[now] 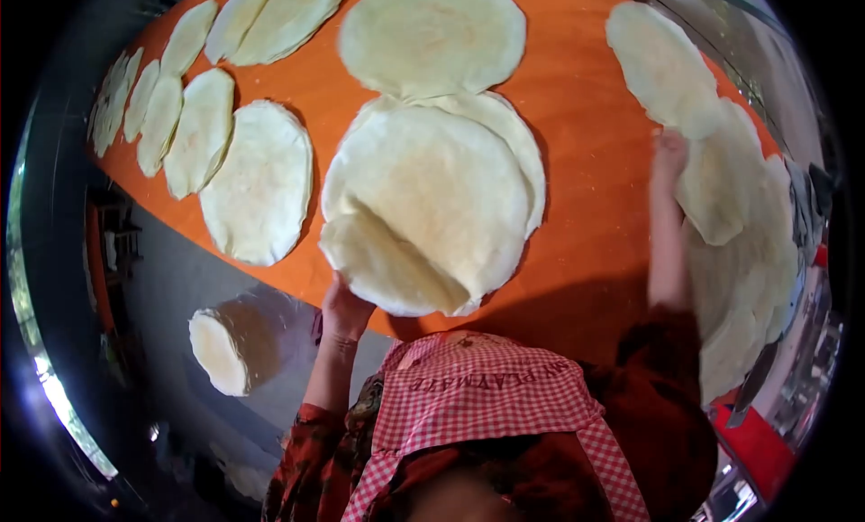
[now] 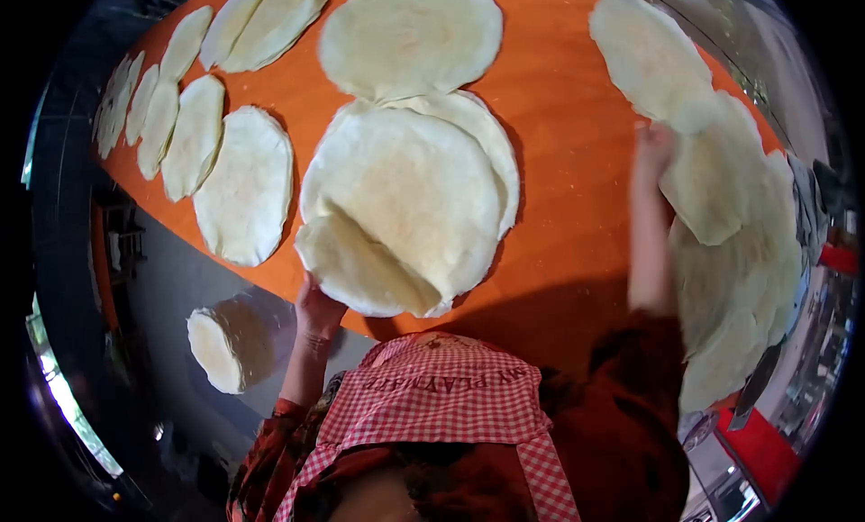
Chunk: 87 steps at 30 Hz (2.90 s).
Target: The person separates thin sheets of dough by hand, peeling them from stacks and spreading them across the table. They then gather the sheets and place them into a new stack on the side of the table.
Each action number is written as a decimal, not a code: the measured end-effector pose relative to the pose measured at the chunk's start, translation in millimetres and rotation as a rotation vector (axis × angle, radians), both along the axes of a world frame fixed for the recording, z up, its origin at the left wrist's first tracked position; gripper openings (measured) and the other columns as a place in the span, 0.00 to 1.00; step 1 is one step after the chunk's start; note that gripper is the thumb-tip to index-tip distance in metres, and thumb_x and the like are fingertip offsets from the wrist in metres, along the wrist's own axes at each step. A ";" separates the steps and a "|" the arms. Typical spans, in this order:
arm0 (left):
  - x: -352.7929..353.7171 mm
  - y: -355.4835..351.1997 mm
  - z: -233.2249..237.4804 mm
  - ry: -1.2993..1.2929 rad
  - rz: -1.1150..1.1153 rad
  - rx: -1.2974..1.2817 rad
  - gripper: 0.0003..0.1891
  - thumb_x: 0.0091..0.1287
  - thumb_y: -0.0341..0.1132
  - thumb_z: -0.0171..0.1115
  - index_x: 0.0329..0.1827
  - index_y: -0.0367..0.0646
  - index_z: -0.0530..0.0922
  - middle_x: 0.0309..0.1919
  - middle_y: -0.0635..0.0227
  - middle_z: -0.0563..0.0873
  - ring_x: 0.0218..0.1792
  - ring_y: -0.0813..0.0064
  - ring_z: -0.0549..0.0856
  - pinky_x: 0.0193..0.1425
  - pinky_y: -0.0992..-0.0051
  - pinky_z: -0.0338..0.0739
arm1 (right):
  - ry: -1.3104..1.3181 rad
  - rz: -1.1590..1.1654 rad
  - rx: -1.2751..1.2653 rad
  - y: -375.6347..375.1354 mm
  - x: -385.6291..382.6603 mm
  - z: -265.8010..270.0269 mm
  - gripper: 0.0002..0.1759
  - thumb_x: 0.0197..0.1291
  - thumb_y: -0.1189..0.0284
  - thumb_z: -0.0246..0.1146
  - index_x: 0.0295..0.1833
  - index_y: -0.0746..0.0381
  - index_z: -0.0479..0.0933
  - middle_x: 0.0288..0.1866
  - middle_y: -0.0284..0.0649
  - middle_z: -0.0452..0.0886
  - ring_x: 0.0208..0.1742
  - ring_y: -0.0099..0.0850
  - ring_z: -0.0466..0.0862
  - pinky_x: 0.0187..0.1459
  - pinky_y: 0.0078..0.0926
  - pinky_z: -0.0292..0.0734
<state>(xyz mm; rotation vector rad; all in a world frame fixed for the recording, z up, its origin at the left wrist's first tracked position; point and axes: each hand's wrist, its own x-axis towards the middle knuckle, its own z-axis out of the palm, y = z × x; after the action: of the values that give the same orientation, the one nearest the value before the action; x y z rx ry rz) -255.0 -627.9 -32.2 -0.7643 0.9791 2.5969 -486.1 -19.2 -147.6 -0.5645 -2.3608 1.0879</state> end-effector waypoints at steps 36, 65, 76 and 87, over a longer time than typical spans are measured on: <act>-49.3 -86.4 -35.8 0.018 -0.244 -0.199 0.22 0.58 0.27 0.57 0.58 0.35 0.71 0.50 0.60 0.81 0.51 0.63 0.80 0.55 0.64 0.77 | -0.059 0.107 -0.395 -217.7 202.6 247.2 0.11 0.55 0.69 0.63 0.35 0.67 0.80 0.27 0.35 0.82 0.28 0.24 0.80 0.33 0.28 0.75; -1.2 -24.4 36.5 0.221 -0.197 -0.313 0.23 0.61 0.23 0.53 0.61 0.40 0.68 0.52 0.63 0.79 0.52 0.68 0.80 0.53 0.71 0.78 | -0.148 0.140 -0.015 -158.0 347.2 162.8 0.30 0.57 0.69 0.64 0.64 0.65 0.65 0.60 0.49 0.72 0.59 0.40 0.73 0.59 0.36 0.69; -12.9 -34.0 20.9 0.258 -0.244 -0.458 0.23 0.70 0.46 0.52 0.62 0.42 0.67 0.52 0.63 0.78 0.49 0.69 0.79 0.55 0.62 0.74 | -0.228 0.693 0.158 -465.1 188.3 168.4 0.04 0.52 0.79 0.56 0.34 0.62 0.75 0.25 0.53 0.79 0.32 0.51 0.82 0.35 0.49 0.73; -23.2 -84.6 -37.2 0.231 -0.146 -0.584 0.10 0.70 0.33 0.55 0.51 0.41 0.73 0.38 0.69 0.82 0.37 0.78 0.80 0.42 0.78 0.75 | -0.025 -0.082 -0.189 -110.9 232.5 290.2 0.09 0.54 0.73 0.59 0.41 0.62 0.79 0.26 0.28 0.76 0.26 0.20 0.75 0.28 0.23 0.71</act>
<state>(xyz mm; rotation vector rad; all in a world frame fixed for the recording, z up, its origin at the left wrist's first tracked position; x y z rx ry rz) -278.1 -712.6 -69.4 -0.4852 1.8306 2.3161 -253.6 -130.0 142.7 -0.7391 -2.2481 1.2815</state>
